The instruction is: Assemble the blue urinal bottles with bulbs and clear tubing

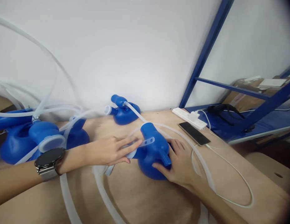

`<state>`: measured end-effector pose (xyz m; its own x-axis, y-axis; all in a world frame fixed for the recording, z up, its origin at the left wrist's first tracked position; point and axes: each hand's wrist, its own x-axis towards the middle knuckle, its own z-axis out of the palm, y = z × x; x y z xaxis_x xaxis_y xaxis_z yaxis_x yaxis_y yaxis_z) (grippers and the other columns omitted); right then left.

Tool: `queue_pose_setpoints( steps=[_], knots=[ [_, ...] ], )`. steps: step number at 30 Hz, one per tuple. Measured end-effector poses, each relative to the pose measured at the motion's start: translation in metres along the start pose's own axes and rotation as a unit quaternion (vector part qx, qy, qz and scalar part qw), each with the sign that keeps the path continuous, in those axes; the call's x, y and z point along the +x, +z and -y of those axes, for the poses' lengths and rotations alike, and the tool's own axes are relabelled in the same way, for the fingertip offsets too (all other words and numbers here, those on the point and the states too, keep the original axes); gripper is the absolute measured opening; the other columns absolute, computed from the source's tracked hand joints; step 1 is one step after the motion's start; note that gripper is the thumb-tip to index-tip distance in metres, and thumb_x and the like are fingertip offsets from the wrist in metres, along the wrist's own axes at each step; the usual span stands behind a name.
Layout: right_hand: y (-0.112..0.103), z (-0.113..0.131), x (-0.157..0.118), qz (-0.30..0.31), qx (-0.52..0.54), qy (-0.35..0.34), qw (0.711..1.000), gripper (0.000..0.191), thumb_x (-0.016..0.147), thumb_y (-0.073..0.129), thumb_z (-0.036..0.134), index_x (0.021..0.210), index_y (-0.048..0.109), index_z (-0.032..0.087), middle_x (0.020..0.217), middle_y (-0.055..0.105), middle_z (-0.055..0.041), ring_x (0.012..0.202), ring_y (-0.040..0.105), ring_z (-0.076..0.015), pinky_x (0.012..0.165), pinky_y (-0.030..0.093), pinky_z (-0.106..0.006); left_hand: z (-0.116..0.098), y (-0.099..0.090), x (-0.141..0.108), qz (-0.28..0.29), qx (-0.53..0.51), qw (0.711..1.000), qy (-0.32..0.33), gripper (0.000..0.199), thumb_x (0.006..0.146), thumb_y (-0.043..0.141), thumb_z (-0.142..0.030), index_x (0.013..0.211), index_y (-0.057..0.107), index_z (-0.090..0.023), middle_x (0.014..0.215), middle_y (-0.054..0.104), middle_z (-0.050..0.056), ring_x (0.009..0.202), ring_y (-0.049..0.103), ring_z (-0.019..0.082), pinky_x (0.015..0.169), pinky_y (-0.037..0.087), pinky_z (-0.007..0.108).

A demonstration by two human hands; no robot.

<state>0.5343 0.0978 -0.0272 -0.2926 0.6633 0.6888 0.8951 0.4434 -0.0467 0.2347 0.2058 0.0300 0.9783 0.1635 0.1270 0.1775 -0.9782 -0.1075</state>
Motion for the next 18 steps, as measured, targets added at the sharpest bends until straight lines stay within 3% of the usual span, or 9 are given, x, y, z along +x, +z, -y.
queue_pose_setpoints(
  steps=[2, 5, 8, 11, 18],
  knots=[
    [-0.001, 0.002, 0.000, 0.007, 0.013, 0.002, 1.000, 0.063, 0.097, 0.052, 0.071, 0.121, 0.065, 0.014, 0.111, 0.070, -0.0184, 0.097, 0.065, -0.0334, 0.083, 0.049, -0.048, 0.004, 0.013, 0.003, 0.017, 0.076, 0.997, 0.021, 0.076, 0.109, 0.028, -0.063, 0.168, 0.021, -0.015, 0.129, 0.068, 0.024, 0.089, 0.078, 0.029, 0.070, 0.062, 0.036],
    [-0.002, 0.004, -0.001, 0.017, 0.028, 0.010, 0.999, 0.061, 0.095, 0.055, 0.070, 0.124, 0.065, 0.017, 0.112, 0.070, -0.0174, 0.097, 0.064, -0.0336, 0.084, 0.049, -0.048, 0.009, 0.023, 0.005, 0.005, 0.127, 0.990, 0.057, 0.083, 0.106, 0.021, -0.071, 0.165, 0.026, -0.013, 0.106, 0.069, 0.016, 0.060, 0.067, 0.021, 0.051, 0.053, 0.032],
    [-0.002, 0.005, -0.003, 0.022, 0.030, 0.016, 0.999, 0.060, 0.094, 0.057, 0.068, 0.127, 0.064, 0.019, 0.113, 0.069, -0.0172, 0.097, 0.064, -0.0347, 0.084, 0.049, -0.051, 0.010, 0.021, 0.006, -0.019, 0.109, 0.993, 0.045, 0.083, 0.103, 0.022, -0.077, 0.165, 0.030, -0.022, 0.105, 0.067, 0.012, 0.055, 0.061, 0.017, 0.046, 0.046, 0.029],
    [-0.001, 0.003, -0.006, 0.025, 0.027, 0.012, 0.999, 0.064, 0.092, 0.060, 0.067, 0.134, 0.061, 0.019, 0.114, 0.068, -0.0185, 0.097, 0.063, -0.0365, 0.081, 0.049, -0.052, 0.005, 0.016, 0.006, -0.007, 0.066, 0.998, 0.008, 0.083, 0.100, 0.025, -0.081, 0.164, 0.035, -0.030, 0.103, 0.066, 0.011, 0.058, 0.059, 0.017, 0.046, 0.045, 0.028],
    [0.000, 0.004, -0.006, 0.021, 0.004, 0.007, 1.000, 0.066, 0.093, 0.057, 0.066, 0.139, 0.056, 0.019, 0.114, 0.068, -0.0191, 0.097, 0.063, -0.0373, 0.080, 0.047, -0.052, -0.022, 0.024, 0.003, -0.021, 0.106, 0.988, -0.109, 0.073, 0.107, 0.017, -0.064, 0.169, 0.025, -0.025, 0.107, 0.065, 0.013, 0.058, 0.060, 0.019, 0.046, 0.047, 0.029]
  ],
)
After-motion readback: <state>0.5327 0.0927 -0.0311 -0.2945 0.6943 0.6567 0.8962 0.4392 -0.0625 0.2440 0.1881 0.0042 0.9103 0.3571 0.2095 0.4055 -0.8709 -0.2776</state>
